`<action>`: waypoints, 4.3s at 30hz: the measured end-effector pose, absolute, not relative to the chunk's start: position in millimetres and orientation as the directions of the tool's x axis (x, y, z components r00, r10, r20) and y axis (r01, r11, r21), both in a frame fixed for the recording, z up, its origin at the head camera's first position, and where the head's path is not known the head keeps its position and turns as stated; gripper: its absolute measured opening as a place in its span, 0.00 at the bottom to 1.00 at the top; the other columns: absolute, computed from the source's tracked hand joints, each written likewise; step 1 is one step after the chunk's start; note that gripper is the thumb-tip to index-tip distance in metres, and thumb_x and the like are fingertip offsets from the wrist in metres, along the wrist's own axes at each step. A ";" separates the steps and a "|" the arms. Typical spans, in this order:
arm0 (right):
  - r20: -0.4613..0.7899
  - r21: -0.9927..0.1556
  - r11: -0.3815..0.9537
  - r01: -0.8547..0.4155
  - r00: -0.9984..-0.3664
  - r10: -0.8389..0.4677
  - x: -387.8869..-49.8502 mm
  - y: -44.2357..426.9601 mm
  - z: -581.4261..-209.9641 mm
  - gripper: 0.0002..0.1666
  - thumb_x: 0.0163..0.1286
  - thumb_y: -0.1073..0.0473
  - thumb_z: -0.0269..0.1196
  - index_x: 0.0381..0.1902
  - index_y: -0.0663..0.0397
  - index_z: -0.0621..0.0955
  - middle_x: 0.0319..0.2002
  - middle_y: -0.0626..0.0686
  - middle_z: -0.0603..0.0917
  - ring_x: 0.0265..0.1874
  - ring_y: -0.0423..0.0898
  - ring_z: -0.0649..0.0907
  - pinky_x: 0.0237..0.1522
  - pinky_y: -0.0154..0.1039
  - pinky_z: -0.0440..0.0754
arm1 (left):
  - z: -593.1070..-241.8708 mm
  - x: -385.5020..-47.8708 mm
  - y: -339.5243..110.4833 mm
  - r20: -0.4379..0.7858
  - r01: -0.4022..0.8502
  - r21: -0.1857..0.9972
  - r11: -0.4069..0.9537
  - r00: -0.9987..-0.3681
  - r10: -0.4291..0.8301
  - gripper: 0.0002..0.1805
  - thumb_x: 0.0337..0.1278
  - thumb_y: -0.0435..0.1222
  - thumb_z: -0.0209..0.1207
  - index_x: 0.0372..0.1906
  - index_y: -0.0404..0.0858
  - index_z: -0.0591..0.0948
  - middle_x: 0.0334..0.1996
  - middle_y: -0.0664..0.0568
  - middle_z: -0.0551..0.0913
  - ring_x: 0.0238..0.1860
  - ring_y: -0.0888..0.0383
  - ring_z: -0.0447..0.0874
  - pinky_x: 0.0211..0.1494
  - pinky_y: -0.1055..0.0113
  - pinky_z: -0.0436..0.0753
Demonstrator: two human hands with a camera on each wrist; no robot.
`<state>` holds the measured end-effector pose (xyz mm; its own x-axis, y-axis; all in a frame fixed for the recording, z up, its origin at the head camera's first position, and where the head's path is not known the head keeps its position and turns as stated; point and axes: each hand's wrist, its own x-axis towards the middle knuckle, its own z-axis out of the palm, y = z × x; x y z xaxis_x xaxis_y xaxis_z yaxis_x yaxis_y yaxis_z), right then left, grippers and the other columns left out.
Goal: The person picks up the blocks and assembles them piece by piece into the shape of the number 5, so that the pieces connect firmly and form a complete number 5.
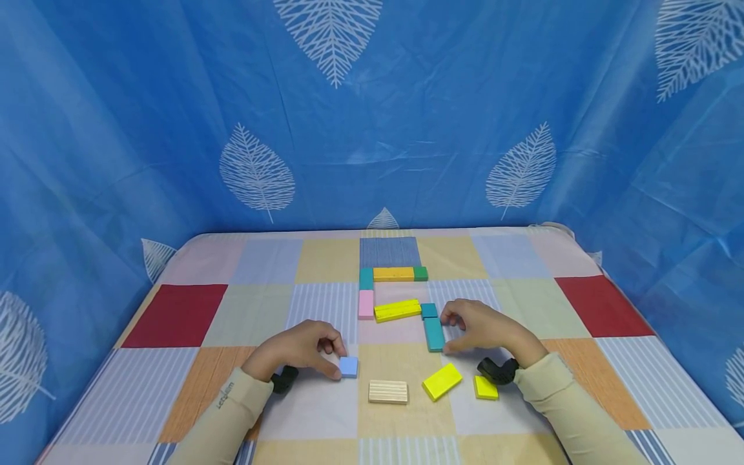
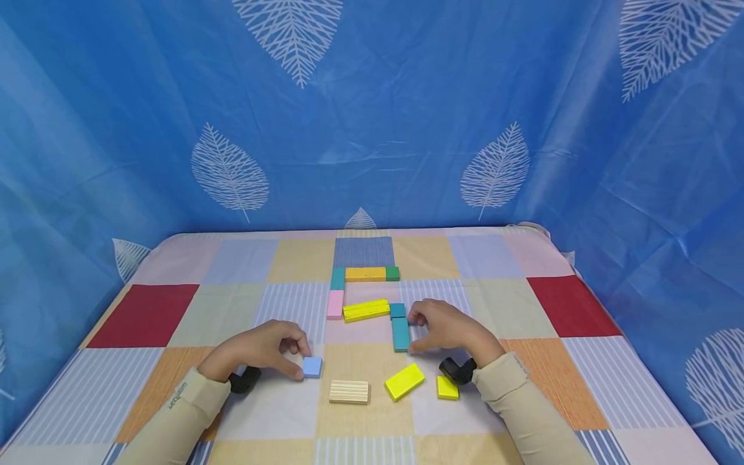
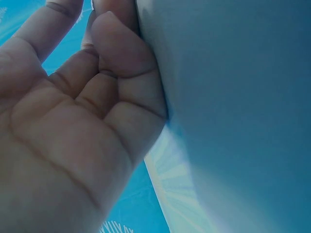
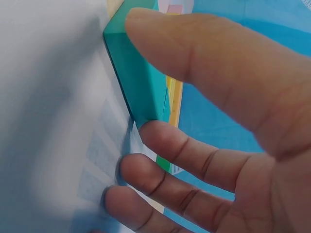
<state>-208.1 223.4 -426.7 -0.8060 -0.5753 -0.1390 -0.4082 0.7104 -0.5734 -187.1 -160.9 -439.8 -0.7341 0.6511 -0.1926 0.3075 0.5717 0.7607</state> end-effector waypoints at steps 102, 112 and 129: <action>-0.119 -0.782 0.398 -0.480 -0.512 -0.851 -194.9 228.9 -436.5 0.14 0.59 0.66 0.82 0.42 0.53 0.91 0.26 0.44 0.77 0.25 0.31 0.68 0.29 0.29 0.67 | -438.5 -187.6 -160.3 -0.214 0.300 0.747 0.594 -0.737 0.641 0.12 0.51 0.33 0.82 0.37 0.41 0.89 0.35 0.60 0.82 0.37 0.61 0.73 0.44 0.69 0.75; -0.088 -0.748 0.409 -0.523 -0.531 -0.843 -191.3 225.2 -435.3 0.14 0.61 0.67 0.80 0.43 0.52 0.90 0.24 0.40 0.71 0.24 0.31 0.66 0.30 0.31 0.66 | -439.3 -187.7 -160.9 -0.206 0.302 0.757 0.580 -0.731 0.650 0.12 0.51 0.33 0.82 0.37 0.40 0.89 0.34 0.60 0.82 0.37 0.62 0.74 0.44 0.69 0.75; -0.075 -0.743 0.434 -0.509 -0.581 -0.810 -188.5 218.2 -435.4 0.13 0.65 0.68 0.78 0.46 0.53 0.90 0.24 0.37 0.68 0.24 0.32 0.65 0.31 0.32 0.67 | -438.8 -186.4 -159.9 -0.213 0.294 0.751 0.591 -0.739 0.639 0.12 0.50 0.33 0.82 0.37 0.41 0.89 0.34 0.59 0.82 0.37 0.60 0.74 0.44 0.68 0.75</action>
<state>-188.5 218.2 -435.4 -0.5814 -0.8101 -0.0748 -0.5090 0.4340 -0.7434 -186.4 -159.9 -438.8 -0.7390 0.6390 -0.2134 0.2939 0.5907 0.7514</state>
